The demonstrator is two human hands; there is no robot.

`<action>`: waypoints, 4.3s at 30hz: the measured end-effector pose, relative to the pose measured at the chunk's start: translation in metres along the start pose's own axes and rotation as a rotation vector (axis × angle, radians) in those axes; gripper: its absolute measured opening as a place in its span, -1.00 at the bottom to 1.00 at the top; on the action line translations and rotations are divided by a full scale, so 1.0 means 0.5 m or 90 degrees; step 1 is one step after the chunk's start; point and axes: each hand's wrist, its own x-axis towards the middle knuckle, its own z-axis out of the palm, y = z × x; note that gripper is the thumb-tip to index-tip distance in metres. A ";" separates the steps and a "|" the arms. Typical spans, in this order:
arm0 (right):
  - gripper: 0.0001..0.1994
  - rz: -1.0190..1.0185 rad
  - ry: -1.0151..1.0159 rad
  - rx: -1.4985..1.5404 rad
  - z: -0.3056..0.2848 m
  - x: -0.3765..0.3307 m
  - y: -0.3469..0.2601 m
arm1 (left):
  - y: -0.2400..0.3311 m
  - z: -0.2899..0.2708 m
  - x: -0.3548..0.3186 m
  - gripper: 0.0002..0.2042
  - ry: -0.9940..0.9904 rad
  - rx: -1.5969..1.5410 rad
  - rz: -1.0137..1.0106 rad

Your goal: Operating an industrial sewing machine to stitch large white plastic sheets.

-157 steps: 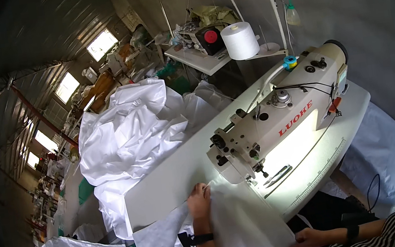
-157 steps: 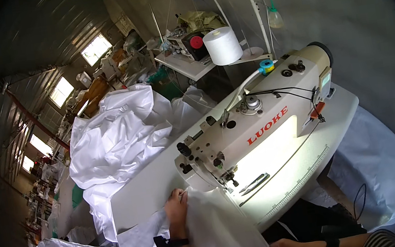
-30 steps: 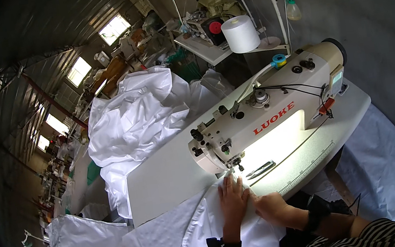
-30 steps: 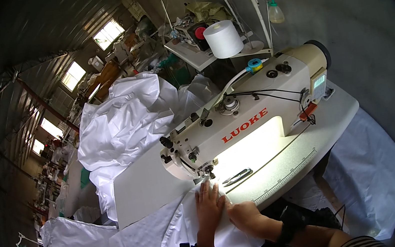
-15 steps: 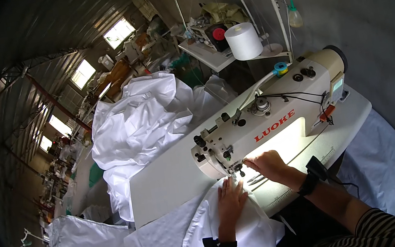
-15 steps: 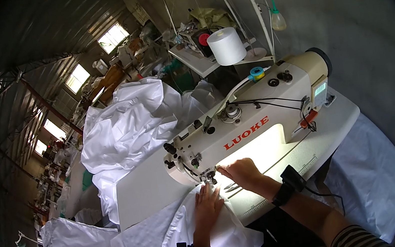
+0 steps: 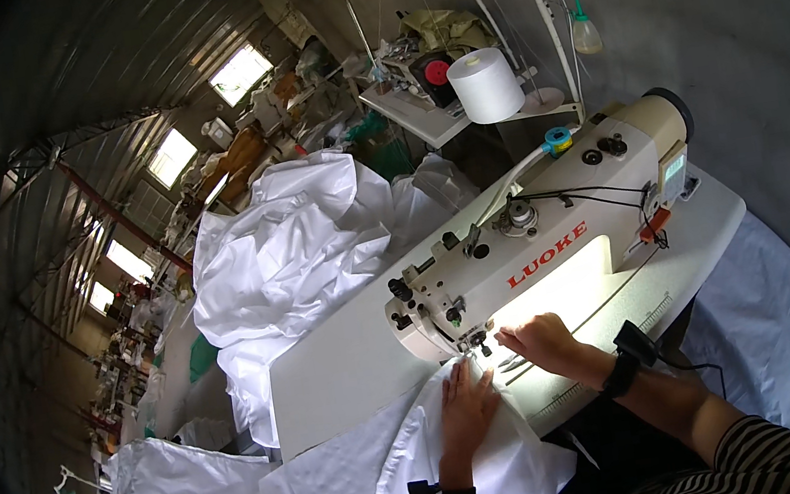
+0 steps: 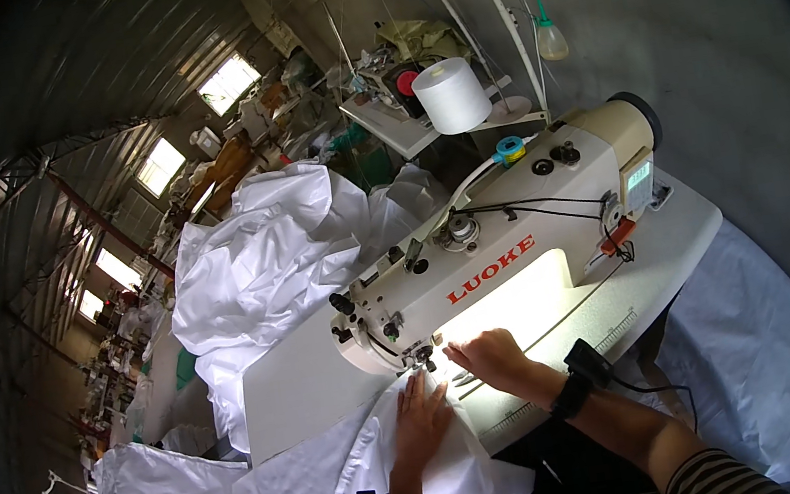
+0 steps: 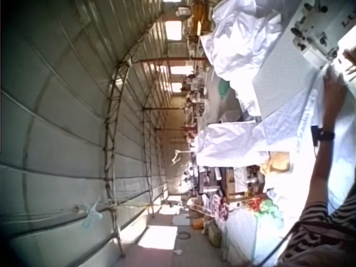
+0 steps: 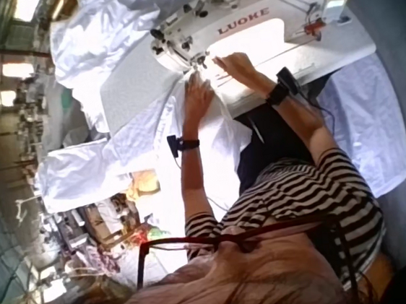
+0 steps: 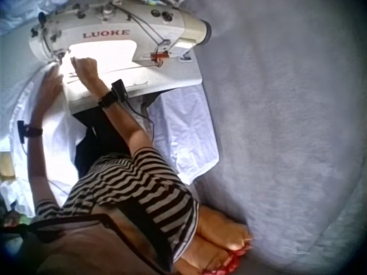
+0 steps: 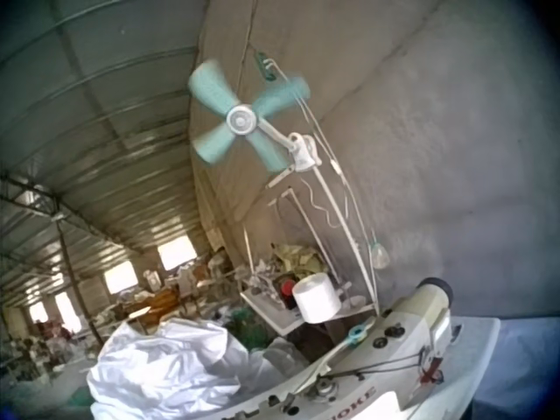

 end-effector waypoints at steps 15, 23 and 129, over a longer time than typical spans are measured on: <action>-0.76 0.122 -0.252 0.264 -0.095 -0.385 -0.015 | 0.344 0.110 -0.347 -0.83 -0.032 -0.488 -0.317; -0.73 0.115 -0.284 0.318 -0.037 -0.395 -0.056 | 0.288 0.114 -0.523 -0.59 0.361 -0.010 -0.539; -0.38 0.389 -0.426 0.678 -0.061 -0.264 -0.133 | 0.440 -0.087 -0.362 -0.90 -0.169 -0.153 -0.167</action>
